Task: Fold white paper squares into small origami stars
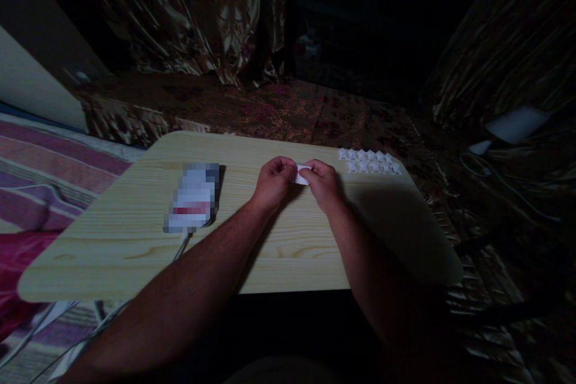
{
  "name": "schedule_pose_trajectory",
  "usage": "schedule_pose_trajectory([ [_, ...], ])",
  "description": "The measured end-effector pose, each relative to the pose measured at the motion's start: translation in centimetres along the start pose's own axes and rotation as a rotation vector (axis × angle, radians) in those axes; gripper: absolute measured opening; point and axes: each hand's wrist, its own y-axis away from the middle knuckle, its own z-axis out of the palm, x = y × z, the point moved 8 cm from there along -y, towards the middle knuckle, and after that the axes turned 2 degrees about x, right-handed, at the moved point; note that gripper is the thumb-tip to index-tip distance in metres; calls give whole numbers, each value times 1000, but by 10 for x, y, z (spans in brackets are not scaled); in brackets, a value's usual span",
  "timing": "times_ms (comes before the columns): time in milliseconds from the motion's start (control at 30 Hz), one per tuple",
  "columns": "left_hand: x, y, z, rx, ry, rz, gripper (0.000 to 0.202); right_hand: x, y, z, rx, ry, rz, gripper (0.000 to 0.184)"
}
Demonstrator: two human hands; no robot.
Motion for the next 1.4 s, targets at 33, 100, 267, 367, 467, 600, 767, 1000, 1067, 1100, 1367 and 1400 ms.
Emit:
schedule_pose_trajectory([
  [33, 0, 0, 0, 2, -3, -6, 12, 0, 0, -1, 5, 14, -8, 11],
  [100, -1, 1, 1, 1, -5, -16, 12, -1, 0, -1, 11, 33, -26, 12],
  [267, -4, 1, 3, -13, -2, -36, 13, -3, -1, -4, 31, 59, -58, 14],
  [367, -5, 0, 2, -4, -10, -32, 13, -4, -1, -4, 32, 41, -46, 20],
  [467, -5, -2, -3, 44, -23, -21, 14, -3, 0, -1, -5, -31, 16, 28],
  [600, -1, -3, -11, 131, -3, 28, 15, 5, 3, 8, -97, -97, 145, 26],
  [767, 6, -3, -13, 136, -53, 82, 19, 9, 3, 12, -138, -45, 133, 21],
  [1000, 4, -1, -11, 122, -81, 42, 17, 13, -1, 9, -97, -45, 79, 16],
  [1067, 4, -1, -10, 116, -62, 33, 17, 13, -2, 9, -85, -59, 74, 14],
  [1100, 4, 0, -9, 114, -53, 29, 16, 12, -2, 8, -82, -65, 72, 13],
  [1367, 4, 2, -3, 37, 21, -15, 16, 9, -2, 8, -94, -84, 66, 10],
  [1400, 3, 2, -2, 32, 30, -23, 17, 9, -2, 8, -99, -82, 65, 10],
])
